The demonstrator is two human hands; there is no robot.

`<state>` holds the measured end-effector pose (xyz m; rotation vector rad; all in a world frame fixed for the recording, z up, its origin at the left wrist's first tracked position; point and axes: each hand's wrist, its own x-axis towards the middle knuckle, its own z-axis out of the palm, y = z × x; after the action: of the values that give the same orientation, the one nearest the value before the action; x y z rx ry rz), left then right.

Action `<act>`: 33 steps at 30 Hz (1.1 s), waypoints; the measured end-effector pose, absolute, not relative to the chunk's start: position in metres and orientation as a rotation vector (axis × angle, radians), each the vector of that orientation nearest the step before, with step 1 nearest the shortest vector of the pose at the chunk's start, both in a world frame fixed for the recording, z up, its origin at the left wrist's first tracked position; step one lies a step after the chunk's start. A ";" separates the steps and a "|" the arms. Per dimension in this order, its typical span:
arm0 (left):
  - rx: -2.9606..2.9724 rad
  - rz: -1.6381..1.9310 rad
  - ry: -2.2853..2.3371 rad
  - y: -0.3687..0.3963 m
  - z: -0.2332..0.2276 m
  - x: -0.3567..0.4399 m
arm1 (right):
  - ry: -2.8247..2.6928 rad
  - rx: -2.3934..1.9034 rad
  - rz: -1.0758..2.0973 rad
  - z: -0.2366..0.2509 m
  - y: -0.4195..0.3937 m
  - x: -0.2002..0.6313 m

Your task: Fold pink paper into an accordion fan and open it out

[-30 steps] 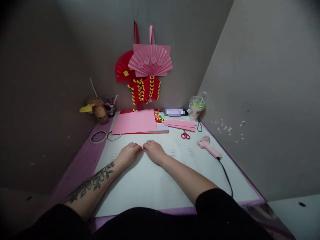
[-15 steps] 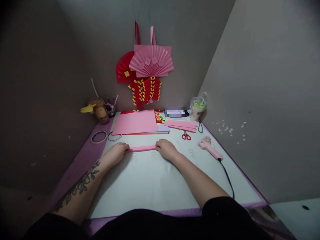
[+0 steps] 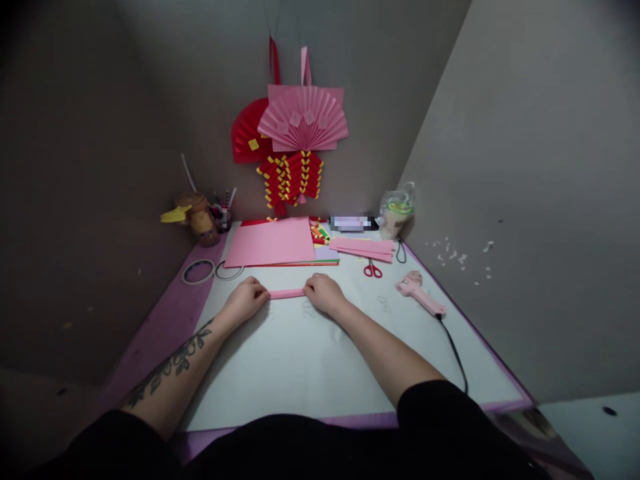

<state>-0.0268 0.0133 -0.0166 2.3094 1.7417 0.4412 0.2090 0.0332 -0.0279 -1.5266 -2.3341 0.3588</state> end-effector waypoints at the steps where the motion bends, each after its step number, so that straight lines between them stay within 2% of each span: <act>1: 2.281 0.443 1.768 0.015 -0.017 -0.027 | -2.329 -1.555 0.349 -0.028 0.035 0.209; 11: 2.227 0.229 1.865 0.022 -0.007 -0.026 | -2.360 -1.755 0.268 -0.029 0.044 0.213; 33: 2.153 0.090 2.002 0.020 -0.006 -0.039 | -2.408 -1.855 0.251 -0.030 0.045 0.225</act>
<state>-0.0386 0.0204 -0.0059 2.1532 2.0015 0.0900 0.2251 0.0449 -0.0299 -1.8552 -2.4076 0.2511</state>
